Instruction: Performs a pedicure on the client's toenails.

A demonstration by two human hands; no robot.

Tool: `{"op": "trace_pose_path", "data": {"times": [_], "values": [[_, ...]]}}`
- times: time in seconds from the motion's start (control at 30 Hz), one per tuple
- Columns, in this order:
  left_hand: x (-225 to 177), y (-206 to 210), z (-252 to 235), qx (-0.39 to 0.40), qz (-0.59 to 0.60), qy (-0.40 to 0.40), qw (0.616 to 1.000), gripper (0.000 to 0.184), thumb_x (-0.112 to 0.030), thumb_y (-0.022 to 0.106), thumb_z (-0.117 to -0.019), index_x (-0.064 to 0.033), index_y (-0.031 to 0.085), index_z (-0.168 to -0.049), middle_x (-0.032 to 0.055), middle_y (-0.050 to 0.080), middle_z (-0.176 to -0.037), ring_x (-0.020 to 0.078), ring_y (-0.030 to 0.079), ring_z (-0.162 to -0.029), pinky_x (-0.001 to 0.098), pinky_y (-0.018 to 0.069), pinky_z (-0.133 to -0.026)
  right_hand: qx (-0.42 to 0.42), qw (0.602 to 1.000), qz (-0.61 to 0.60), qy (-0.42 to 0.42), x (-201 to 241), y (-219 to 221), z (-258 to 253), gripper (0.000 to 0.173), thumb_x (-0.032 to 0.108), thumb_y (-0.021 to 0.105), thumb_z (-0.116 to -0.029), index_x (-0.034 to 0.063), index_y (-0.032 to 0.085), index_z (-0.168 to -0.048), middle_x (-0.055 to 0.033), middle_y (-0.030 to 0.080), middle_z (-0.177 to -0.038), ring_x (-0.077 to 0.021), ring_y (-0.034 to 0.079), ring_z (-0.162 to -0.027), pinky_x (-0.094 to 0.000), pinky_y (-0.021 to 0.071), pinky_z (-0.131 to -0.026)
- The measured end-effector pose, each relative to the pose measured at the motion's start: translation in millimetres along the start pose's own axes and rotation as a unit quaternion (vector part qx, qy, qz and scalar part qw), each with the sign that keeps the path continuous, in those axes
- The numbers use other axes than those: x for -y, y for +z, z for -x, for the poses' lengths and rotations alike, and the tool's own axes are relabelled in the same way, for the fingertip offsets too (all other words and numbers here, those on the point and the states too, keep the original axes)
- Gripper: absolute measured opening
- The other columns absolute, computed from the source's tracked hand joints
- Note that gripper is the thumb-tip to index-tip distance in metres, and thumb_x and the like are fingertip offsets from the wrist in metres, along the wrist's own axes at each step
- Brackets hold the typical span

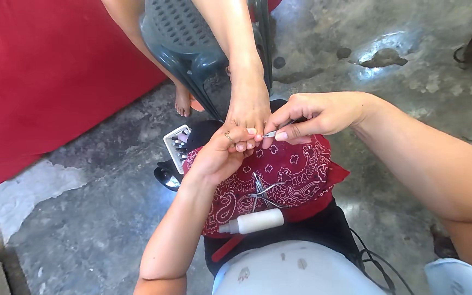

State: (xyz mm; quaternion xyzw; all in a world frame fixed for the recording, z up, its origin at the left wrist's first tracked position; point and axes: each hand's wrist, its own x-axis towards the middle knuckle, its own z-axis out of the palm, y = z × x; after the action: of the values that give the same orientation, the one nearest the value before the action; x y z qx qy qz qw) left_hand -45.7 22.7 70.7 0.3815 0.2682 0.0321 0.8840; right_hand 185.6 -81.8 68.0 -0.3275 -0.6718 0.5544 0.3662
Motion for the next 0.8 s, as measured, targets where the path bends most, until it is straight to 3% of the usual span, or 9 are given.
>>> {"op": "trace_pose_path", "data": {"times": [0.23,0.43,0.63,0.73,0.8], "values": [[-3,1,-4,-0.008,-0.012,-0.007,1.0,0.016,-0.007,0.053,-0.0923,-0.0177,0.062,-0.083,-0.0049,0.059,-0.07,0.0057,0.061,-0.071,0.0257,0.0542,-0.077,0.0,0.998,0.055,-0.015,6,-1,-5,0.023,0.008,0.051,-0.1043,-0.0033,0.071,-0.108,0.0018,0.067,-0.072,0.0005,0.059,-0.057,-0.0146,0.0516,-0.053],[-4,2,-4,-0.003,-0.015,-0.006,1.0,0.016,-0.007,0.053,-0.0927,-0.0185,0.061,-0.086,-0.0051,0.058,-0.07,0.0047,0.059,-0.068,0.0242,0.0534,-0.075,-0.005,0.997,0.079,-0.008,9,2,-1,0.025,0.007,0.048,-0.1048,-0.0029,0.07,-0.11,0.0026,0.058,-0.067,0.002,0.046,-0.05,-0.0132,0.0389,-0.045],[-3,5,-3,-0.015,-0.016,-0.005,1.0,0.017,-0.007,0.053,-0.0922,-0.0177,0.062,-0.083,-0.0051,0.059,-0.069,0.0051,0.061,-0.069,0.0241,0.0538,-0.075,-0.022,0.996,0.081,-0.029,6,4,-1,0.023,0.009,0.051,-0.1048,-0.0033,0.07,-0.108,0.002,0.065,-0.07,0.0003,0.058,-0.055,-0.0145,0.0509,-0.052],[-3,5,-4,-0.012,-0.018,-0.004,1.0,0.017,-0.007,0.053,-0.0931,-0.0188,0.061,-0.084,-0.0057,0.058,-0.068,0.0048,0.06,-0.068,0.0242,0.0535,-0.074,-0.041,0.987,0.152,-0.039,9,7,-3,0.021,0.011,0.055,-0.1035,-0.0003,0.072,-0.104,0.0039,0.064,-0.067,0.0022,0.056,-0.054,-0.0138,0.0484,-0.05],[-3,4,-4,-0.007,-0.017,-0.003,1.0,0.017,-0.007,0.053,-0.0936,-0.0189,0.061,-0.084,-0.0058,0.057,-0.068,0.0047,0.059,-0.068,0.0242,0.0533,-0.074,-0.053,0.977,0.207,-0.028,13,10,-2,0.021,0.014,0.055,-0.1022,0.0035,0.073,-0.103,0.0057,0.063,-0.07,0.0041,0.05,-0.056,-0.0145,0.0407,-0.049]]}}
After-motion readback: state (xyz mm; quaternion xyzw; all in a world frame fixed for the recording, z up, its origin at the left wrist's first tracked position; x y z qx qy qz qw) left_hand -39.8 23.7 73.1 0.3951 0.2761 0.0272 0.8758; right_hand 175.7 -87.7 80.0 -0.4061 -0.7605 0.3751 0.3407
